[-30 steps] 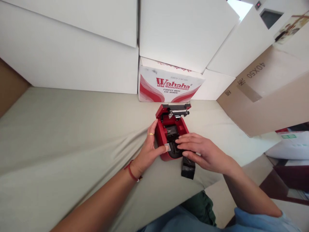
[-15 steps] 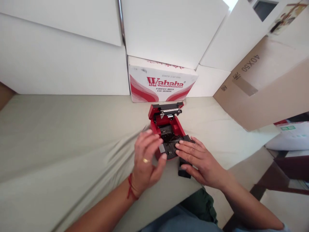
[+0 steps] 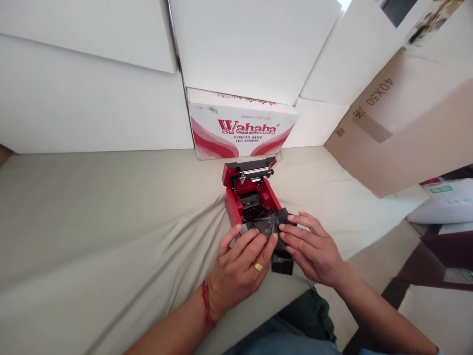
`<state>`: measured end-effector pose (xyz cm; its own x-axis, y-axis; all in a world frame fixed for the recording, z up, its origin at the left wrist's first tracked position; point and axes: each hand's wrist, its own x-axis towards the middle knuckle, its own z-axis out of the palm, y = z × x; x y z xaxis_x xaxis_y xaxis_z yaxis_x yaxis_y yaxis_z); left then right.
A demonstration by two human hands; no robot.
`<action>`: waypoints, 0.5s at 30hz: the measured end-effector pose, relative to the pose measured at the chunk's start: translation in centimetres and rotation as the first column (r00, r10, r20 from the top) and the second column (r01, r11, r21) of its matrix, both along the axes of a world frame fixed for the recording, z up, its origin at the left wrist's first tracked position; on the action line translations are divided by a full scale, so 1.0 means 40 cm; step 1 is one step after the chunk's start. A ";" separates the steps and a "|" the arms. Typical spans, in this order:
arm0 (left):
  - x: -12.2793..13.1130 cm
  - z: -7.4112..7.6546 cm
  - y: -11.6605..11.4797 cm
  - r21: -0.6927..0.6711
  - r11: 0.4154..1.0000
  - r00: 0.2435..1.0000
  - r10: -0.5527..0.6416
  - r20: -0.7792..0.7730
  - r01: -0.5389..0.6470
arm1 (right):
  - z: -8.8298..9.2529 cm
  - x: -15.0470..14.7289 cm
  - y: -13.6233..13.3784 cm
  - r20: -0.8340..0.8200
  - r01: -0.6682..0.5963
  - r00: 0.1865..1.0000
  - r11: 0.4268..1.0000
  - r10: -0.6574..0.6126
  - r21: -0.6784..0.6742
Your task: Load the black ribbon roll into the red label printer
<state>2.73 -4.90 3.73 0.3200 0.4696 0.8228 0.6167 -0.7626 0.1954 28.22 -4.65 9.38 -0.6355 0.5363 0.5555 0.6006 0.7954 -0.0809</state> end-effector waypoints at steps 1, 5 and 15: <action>0.002 0.000 0.000 -0.003 1.000 1.000 0.006 0.000 -0.006 | 0.000 0.000 0.002 -0.011 -0.005 1.000 1.000 0.005 0.005; 0.010 -0.001 -0.002 -0.003 1.000 1.000 0.019 -0.003 -0.019 | 0.015 -0.002 0.036 -0.099 -0.020 0.995 0.999 0.017 -0.034; 0.012 -0.014 -0.001 0.002 0.999 0.999 0.039 -0.023 -0.039 | 0.061 -0.080 0.385 -0.558 -0.011 0.754 0.842 -0.347 -0.539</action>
<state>3.22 -4.94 3.15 0.3202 0.4807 0.8164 0.6500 -0.7384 0.1798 25.02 10.75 11.81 -0.1198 0.9016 0.4156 0.3903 0.4277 -0.8153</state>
